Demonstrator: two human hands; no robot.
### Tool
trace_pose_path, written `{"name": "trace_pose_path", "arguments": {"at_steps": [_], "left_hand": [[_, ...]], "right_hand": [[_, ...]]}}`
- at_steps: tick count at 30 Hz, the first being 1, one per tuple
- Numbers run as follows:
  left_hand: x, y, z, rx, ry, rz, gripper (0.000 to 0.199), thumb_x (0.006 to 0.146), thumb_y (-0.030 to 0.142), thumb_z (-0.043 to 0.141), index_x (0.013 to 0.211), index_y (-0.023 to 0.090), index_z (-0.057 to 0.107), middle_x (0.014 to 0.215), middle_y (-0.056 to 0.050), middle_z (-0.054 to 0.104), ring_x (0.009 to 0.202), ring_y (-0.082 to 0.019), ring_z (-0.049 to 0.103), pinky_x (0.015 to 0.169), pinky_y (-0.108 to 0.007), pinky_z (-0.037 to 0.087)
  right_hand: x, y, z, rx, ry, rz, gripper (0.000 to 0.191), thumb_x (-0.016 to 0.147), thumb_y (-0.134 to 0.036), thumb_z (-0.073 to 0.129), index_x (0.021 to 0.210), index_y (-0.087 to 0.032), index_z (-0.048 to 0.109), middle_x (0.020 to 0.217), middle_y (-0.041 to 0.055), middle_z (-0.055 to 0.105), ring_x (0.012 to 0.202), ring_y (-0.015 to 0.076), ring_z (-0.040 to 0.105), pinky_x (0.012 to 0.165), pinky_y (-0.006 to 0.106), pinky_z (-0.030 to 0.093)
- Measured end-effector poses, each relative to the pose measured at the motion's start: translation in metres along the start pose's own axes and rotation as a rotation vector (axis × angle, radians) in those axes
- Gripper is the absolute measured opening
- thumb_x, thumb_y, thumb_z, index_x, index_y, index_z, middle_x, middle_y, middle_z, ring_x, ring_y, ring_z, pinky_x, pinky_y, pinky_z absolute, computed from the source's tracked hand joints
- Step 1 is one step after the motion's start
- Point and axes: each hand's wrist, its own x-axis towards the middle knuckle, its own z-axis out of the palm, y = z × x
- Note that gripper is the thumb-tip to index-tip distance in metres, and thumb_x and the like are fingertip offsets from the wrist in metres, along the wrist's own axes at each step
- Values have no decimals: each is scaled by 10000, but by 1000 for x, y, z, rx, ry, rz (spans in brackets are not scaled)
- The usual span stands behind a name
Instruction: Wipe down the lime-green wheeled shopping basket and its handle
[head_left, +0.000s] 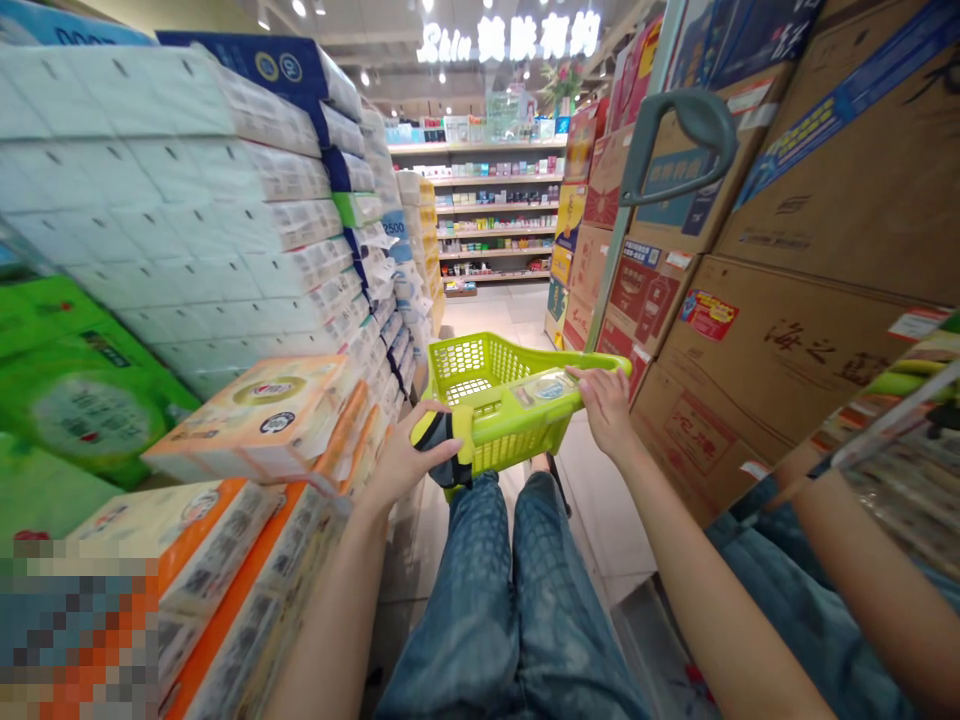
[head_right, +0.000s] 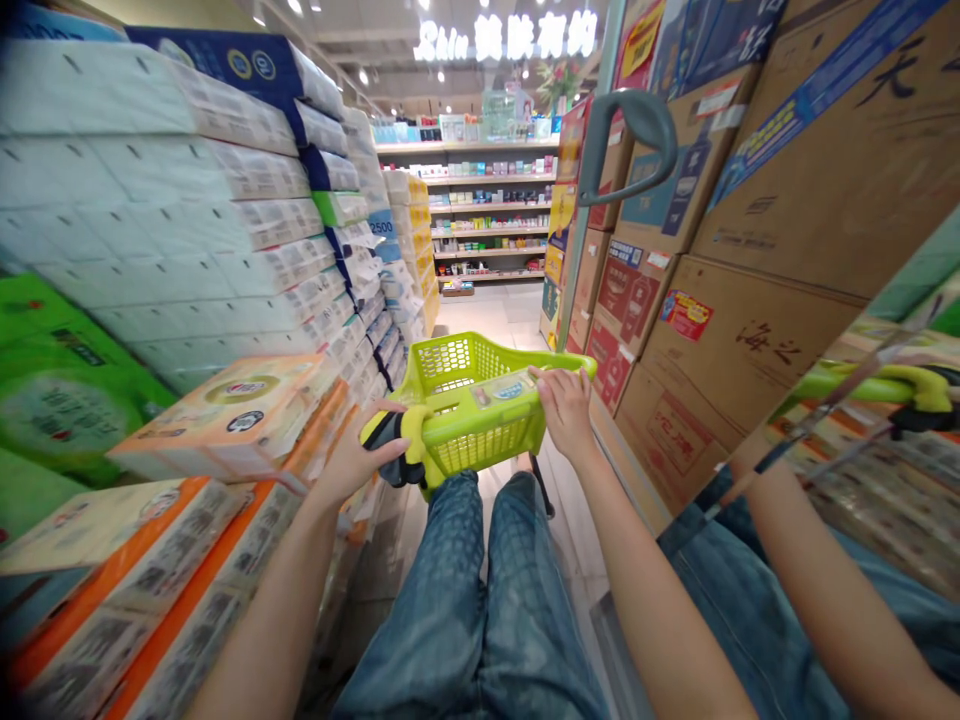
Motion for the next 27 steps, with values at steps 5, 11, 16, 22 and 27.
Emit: {"name": "trace_pose_path", "arguments": {"at_steps": [5,11,16,22,27], "left_hand": [[-2,8,12,2,11,0,444,748,516,735,1073,254,581,947,20,632,849,-190,619,748,-290,494],[1,1,9,-68,22,-1,460,738,503,745,1085,253,575,922,24,637,824,-184,613,723,-279,487],[5,-4,4,-79,19,-8,462,737,504,739,1088,250,577,950,20,652,875,-197,626,755,-287,493],[0,-1,6,-47,90,20,439,749,501,718,1078,240,589,990,4,661,930,-213,636,803,-312,508],[-8,4,15,-43,159,110,452,790,502,693,1128,220,590,1210,-50,637,1182,-253,587,1039,-399,450]], "right_hand": [[3,12,2,31,-2,36,497,1045,-423,223,1298,-295,632,1175,52,663,1212,233,534,1174,516,192],[3,10,6,-7,-9,35,511,1046,-421,201,1305,-305,626,1185,48,662,1222,233,521,1185,516,168],[4,6,8,-16,-28,47,490,1044,-391,215,1291,-293,626,1219,45,653,1250,232,506,1189,514,167],[0,2,8,33,0,42,477,1043,-395,224,1276,-284,626,1238,48,641,1277,233,484,1200,520,137],[0,7,6,65,31,28,472,1038,-416,245,1232,-288,657,1221,44,665,1273,237,503,1203,533,142]]}}
